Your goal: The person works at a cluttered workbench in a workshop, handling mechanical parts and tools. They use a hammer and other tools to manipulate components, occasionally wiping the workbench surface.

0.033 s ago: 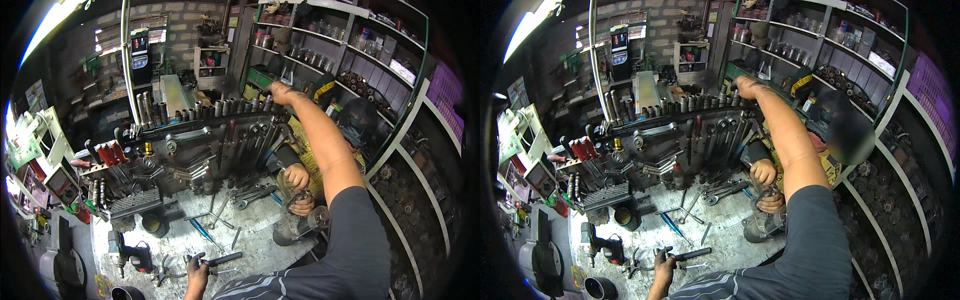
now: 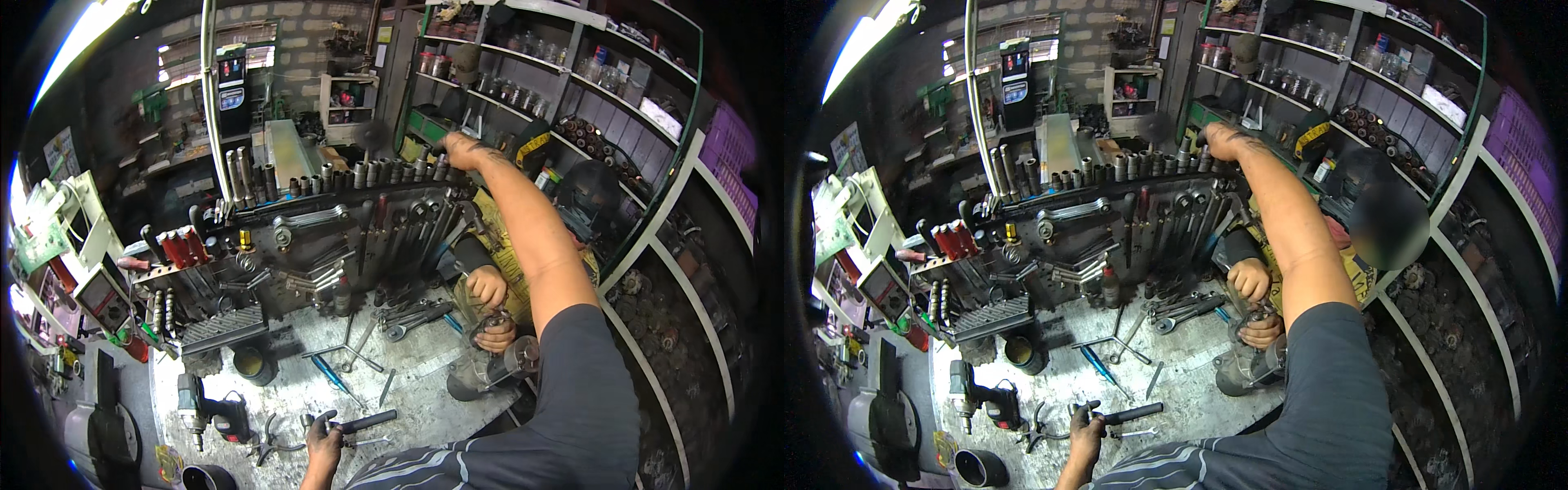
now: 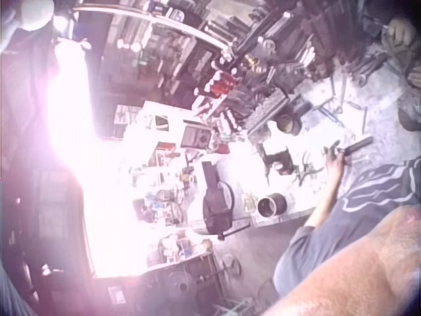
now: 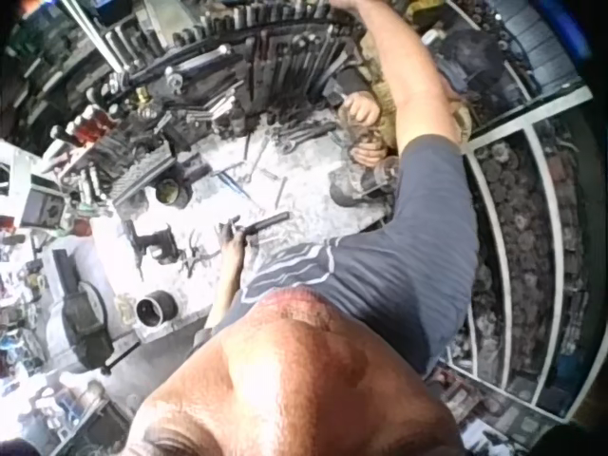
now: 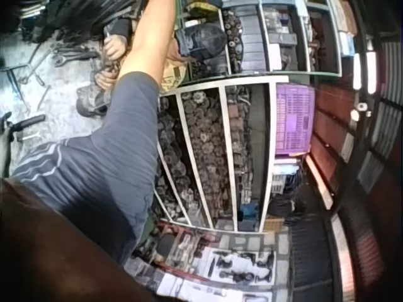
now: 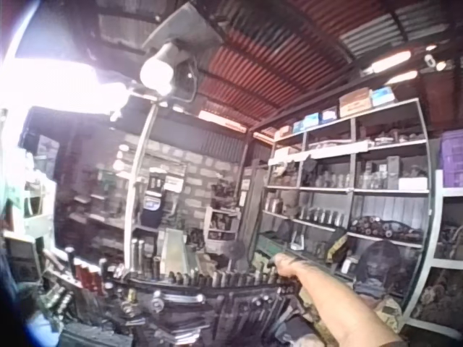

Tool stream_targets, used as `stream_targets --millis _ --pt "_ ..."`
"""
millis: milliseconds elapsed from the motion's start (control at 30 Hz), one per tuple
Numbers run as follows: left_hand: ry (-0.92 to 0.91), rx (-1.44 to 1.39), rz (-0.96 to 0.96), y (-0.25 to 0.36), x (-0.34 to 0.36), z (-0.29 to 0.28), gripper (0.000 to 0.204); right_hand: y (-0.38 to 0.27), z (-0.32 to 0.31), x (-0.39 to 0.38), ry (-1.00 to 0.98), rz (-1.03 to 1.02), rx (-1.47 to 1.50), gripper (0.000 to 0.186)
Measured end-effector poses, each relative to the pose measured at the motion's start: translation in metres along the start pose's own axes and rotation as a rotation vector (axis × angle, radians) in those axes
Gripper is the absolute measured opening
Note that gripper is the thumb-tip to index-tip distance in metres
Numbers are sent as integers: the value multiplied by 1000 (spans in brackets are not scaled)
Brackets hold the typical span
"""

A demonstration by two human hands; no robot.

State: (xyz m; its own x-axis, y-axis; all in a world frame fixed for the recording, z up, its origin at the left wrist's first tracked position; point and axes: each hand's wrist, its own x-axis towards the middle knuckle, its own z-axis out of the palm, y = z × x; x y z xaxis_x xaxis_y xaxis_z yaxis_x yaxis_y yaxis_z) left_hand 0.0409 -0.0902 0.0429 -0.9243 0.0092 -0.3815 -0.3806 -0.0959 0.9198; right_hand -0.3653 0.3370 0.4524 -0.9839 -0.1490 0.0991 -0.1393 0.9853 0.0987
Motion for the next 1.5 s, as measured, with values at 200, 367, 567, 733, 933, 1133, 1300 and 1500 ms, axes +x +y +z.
stream_targets --millis 200,367,567,733,933,1133,1300,1500 --pt "-5 118 10 3 10 8 42 13 2 14 116 -49 -64 44" --pt "41 298 108 -10 18 0 44 10 -23 10 346 37 94 33" --pt "-33 -94 6 -20 18 -8 41 -30 -56 -8 495 -112 95 39" --pt "-38 0 89 -26 18 -8 37 -76 -63 -35 365 -183 277 40" --pt "57 241 114 -49 21 -9 39 -96 -71 -45 462 -211 250 39" --pt "71 346 251 -63 20 -13 39 -113 -73 -70 449 -128 157 37" --pt "55 227 220 -66 21 -12 39 -167 -30 -121 237 -282 388 42" --pt "-54 -303 5 -70 13 -13 43 -256 155 -201 -178 -461 803 34"
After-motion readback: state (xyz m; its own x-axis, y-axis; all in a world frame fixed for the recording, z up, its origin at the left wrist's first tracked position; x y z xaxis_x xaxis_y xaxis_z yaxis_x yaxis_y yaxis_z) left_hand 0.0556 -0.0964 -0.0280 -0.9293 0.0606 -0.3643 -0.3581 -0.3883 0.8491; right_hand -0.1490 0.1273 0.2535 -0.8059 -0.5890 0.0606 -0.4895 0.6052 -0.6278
